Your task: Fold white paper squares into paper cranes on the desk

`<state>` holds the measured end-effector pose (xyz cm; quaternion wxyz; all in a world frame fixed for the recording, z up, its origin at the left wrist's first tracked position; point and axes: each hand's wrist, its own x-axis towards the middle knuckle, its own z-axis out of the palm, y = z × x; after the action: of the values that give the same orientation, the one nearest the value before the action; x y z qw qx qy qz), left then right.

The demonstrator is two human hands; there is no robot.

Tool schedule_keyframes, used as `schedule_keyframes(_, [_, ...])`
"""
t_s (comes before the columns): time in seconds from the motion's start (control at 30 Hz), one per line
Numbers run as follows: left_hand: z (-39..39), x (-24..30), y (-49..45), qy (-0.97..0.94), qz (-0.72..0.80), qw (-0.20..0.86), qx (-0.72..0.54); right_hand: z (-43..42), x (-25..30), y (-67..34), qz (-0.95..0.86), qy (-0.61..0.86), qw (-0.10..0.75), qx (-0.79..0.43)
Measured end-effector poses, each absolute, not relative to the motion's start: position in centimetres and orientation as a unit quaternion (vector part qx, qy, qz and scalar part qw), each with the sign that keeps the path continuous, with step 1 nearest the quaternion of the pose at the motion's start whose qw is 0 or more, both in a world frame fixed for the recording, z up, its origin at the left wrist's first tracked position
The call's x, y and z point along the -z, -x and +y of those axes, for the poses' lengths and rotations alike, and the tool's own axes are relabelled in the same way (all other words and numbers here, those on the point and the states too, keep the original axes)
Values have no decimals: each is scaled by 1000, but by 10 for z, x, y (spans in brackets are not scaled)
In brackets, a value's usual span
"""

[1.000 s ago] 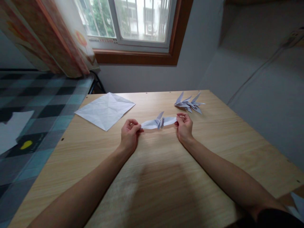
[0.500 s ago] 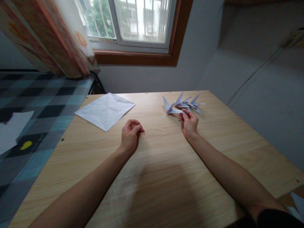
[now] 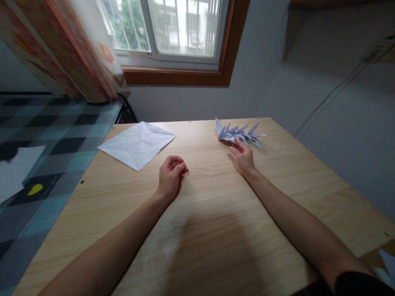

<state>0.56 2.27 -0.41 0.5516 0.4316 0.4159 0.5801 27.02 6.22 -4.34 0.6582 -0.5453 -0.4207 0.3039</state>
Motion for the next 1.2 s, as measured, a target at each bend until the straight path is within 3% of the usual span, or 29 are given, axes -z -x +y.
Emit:
schedule_keyframes(0.2, [18, -3, -8, -493, 414, 506, -573, 55, 39, -266, -661, 603, 428, -130])
schedule_keyframes(0.3, [16, -2, -8, -528, 413, 476, -570, 51, 37, -262, -683, 614, 386, -91])
schedule_keyframes(0.47, [13, 2, -6, -581, 472, 396, -531, 47, 35, -263, -661, 620, 416, -79])
schedule_keyframes(0.77, [68, 1, 59, -656, 603, 91, -445, 46, 34, -260, -633, 614, 467, -70])
schedule_keyframes(0.97, [71, -14, 99, -693, 716, -6, -82, 46, 34, -259, -633, 602, 482, -66])
schedule_keyframes(1.2, [60, -37, 81, -737, 668, -72, 75, 43, 35, -259, -632, 601, 484, -74])
